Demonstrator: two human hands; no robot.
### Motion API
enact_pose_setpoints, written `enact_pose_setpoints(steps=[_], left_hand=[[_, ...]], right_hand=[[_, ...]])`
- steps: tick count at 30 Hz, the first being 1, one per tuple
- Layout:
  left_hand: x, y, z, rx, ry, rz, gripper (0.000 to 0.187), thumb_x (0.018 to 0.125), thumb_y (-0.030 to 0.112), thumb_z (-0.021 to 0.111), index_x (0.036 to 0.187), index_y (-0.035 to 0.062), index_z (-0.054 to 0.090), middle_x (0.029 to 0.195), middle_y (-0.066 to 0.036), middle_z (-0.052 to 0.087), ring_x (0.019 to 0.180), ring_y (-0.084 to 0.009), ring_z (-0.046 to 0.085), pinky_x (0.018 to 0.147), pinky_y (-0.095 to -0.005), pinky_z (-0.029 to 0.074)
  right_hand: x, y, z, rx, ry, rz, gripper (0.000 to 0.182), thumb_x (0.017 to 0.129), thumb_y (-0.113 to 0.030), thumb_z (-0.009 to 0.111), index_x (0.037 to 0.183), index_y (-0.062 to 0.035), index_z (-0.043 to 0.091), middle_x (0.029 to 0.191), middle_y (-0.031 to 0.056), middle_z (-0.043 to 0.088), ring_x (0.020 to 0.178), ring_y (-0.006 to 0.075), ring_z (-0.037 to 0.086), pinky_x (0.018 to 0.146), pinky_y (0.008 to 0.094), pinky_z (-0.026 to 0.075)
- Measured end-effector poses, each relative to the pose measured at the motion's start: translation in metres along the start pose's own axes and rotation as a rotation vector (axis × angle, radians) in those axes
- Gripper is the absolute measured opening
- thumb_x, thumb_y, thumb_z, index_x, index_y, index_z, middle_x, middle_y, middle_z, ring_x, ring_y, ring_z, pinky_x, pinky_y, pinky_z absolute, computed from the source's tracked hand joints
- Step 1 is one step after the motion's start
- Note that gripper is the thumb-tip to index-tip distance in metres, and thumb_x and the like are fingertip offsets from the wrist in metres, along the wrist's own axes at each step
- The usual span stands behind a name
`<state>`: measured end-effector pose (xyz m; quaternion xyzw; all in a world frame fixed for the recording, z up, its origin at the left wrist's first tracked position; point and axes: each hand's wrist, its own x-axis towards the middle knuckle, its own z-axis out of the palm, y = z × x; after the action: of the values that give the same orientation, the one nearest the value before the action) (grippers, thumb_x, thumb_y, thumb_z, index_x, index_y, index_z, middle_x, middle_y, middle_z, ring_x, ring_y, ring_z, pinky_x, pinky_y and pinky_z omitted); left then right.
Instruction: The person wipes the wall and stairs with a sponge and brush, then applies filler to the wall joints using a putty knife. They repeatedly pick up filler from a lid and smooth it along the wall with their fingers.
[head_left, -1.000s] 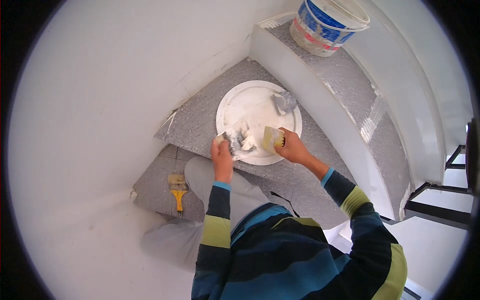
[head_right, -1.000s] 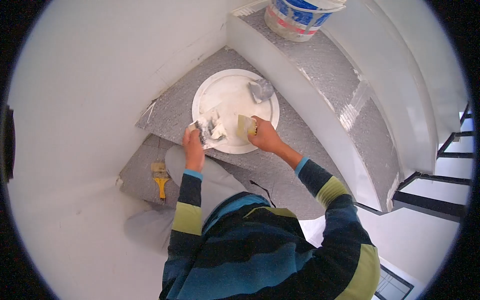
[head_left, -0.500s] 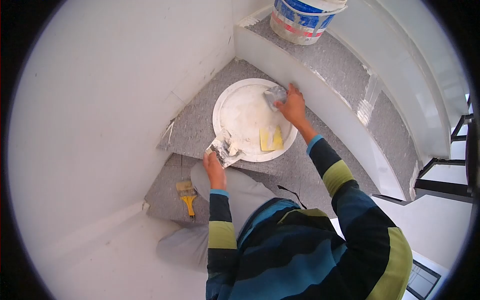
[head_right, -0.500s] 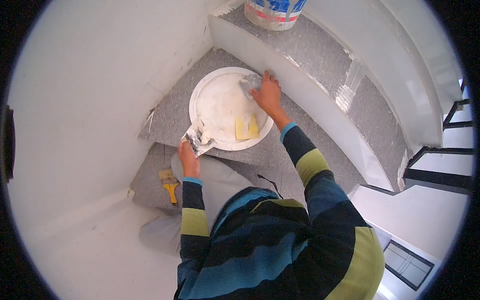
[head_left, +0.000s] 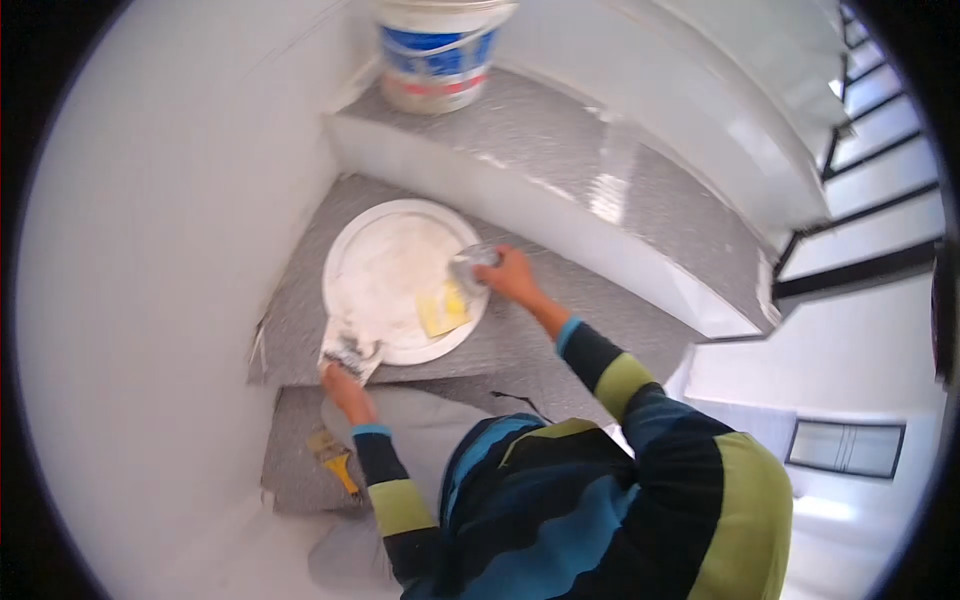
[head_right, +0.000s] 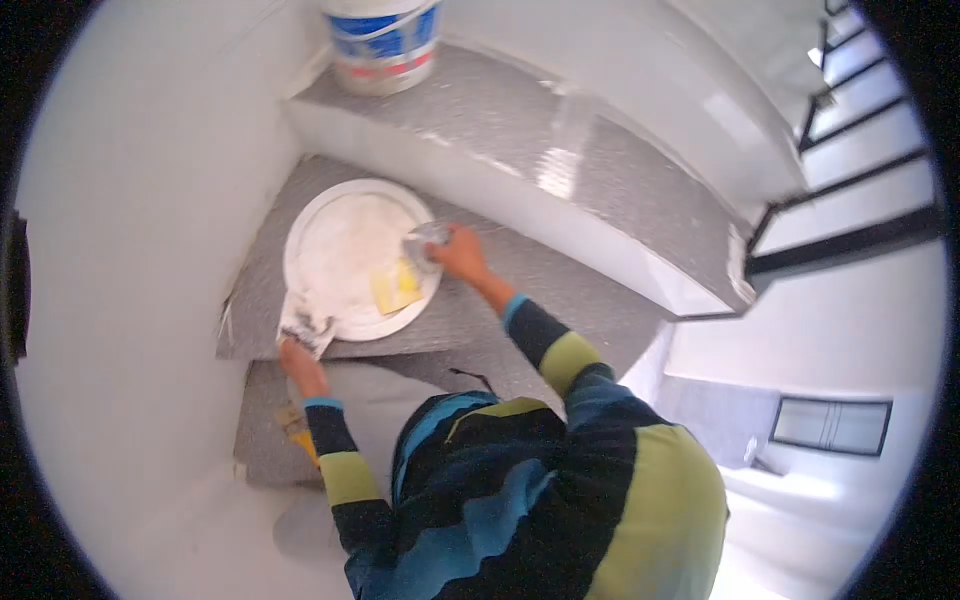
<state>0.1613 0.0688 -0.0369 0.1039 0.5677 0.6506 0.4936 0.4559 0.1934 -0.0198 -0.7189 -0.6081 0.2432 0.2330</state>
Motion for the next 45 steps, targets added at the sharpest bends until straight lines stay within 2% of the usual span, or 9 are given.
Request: enact_pose_setpoints(steps=[6, 12, 18, 21, 23, 28, 30, 32, 45], left_hand=[[0.021, -0.011, -0.010, 0.436, 0.171, 0.166, 0.035, 0.084, 0.019, 0.042, 0.104, -0.0077, 0.052, 0.107, -0.014, 0.053, 0.092, -0.0232, 0.054, 0.079, -0.0341, 0.043], [-0.004, -0.008, -0.011, 0.051, -0.060, -0.099, 0.032, 0.082, 0.017, 0.046, 0.104, -0.0050, 0.053, 0.103, -0.012, 0.054, 0.092, -0.0207, 0.055, 0.079, -0.0316, 0.044], [-0.015, -0.017, -0.025, -0.011, -0.033, -0.178, 0.035, 0.083, 0.015, 0.044, 0.111, -0.0046, 0.050, 0.110, -0.012, 0.053, 0.100, -0.0244, 0.054, 0.085, -0.0348, 0.046], [-0.022, -0.007, -0.019, -0.046, -0.038, -0.190, 0.035, 0.085, 0.015, 0.043, 0.114, -0.0046, 0.048, 0.112, -0.013, 0.052, 0.102, -0.0243, 0.054, 0.085, -0.0359, 0.046], [-0.033, 0.004, -0.009, -0.068, -0.040, -0.198, 0.035, 0.086, 0.015, 0.042, 0.114, -0.0045, 0.048, 0.113, -0.013, 0.052, 0.102, -0.0245, 0.054, 0.084, -0.0360, 0.046], [-0.040, 0.003, -0.005, -0.010, -0.138, -0.115, 0.034, 0.087, 0.014, 0.043, 0.117, -0.0024, 0.047, 0.114, -0.016, 0.051, 0.102, -0.0258, 0.053, 0.083, -0.0362, 0.046], [-0.015, -0.035, -0.052, 1.183, -0.265, 0.552, 0.033, 0.087, 0.014, 0.046, 0.116, -0.0022, 0.048, 0.108, -0.014, 0.052, 0.099, -0.0245, 0.054, 0.083, -0.0348, 0.045], [-0.044, -0.004, -0.005, 0.051, -0.050, -0.078, 0.023, 0.090, 0.013, 0.045, 0.109, 0.0005, 0.050, 0.101, -0.009, 0.054, 0.091, -0.0174, 0.053, 0.081, -0.0293, 0.044], [-0.047, -0.007, 0.004, 0.094, -0.044, 0.057, 0.024, 0.093, 0.015, 0.044, 0.110, -0.0006, 0.049, 0.101, -0.005, 0.056, 0.087, -0.0119, 0.053, 0.078, -0.0266, 0.043]], right_hand=[[0.001, -0.015, -0.018, 0.260, -0.125, 0.109, 0.057, 0.056, -0.034, 0.075, 0.098, 0.0025, 0.062, 0.090, 0.0184, 0.064, 0.080, 0.0245, 0.063, 0.073, 0.0329, 0.048], [0.000, -0.006, -0.041, 0.123, -0.203, 0.196, 0.054, 0.056, -0.030, 0.073, 0.098, 0.0012, 0.063, 0.084, 0.0167, 0.065, 0.078, 0.0249, 0.063, 0.073, 0.0321, 0.048], [-0.042, -0.005, -0.053, -0.259, 0.152, -0.099, 0.055, 0.063, -0.030, 0.071, 0.107, 0.0002, 0.057, 0.105, 0.0174, 0.058, 0.090, 0.0307, 0.059, 0.074, 0.0390, 0.048], [-0.072, -0.032, -0.074, -0.368, 0.237, -0.518, 0.046, 0.069, -0.025, 0.068, 0.106, -0.0011, 0.055, 0.106, 0.0176, 0.054, 0.092, 0.0334, 0.056, 0.073, 0.0419, 0.048], [-0.093, -0.039, -0.068, -0.268, -0.282, -0.386, 0.038, 0.071, -0.021, 0.066, 0.101, -0.0009, 0.054, 0.097, 0.0178, 0.054, 0.089, 0.0339, 0.056, 0.072, 0.0426, 0.049], [-0.110, -0.024, -0.030, -0.372, -0.205, -0.330, 0.034, 0.071, -0.018, 0.064, 0.096, 0.0024, 0.052, 0.095, 0.0211, 0.056, 0.084, 0.0340, 0.058, 0.067, 0.0440, 0.049], [-0.101, -0.004, -0.012, -0.219, -0.283, -0.226, 0.032, 0.071, -0.015, 0.062, 0.096, 0.0017, 0.051, 0.088, 0.0209, 0.058, 0.079, 0.0356, 0.059, 0.068, 0.0447, 0.049], [-0.097, -0.022, -0.015, -0.319, -0.370, -0.119, 0.037, 0.070, -0.015, 0.063, 0.100, 0.0012, 0.048, 0.089, 0.0204, 0.058, 0.082, 0.0363, 0.059, 0.069, 0.0444, 0.049], [-0.103, -0.062, -0.014, -0.358, -0.197, -0.288, 0.055, 0.066, -0.024, 0.073, 0.107, 0.0020, 0.048, 0.109, 0.0185, 0.046, 0.093, 0.0360, 0.056, 0.073, 0.0415, 0.049]])
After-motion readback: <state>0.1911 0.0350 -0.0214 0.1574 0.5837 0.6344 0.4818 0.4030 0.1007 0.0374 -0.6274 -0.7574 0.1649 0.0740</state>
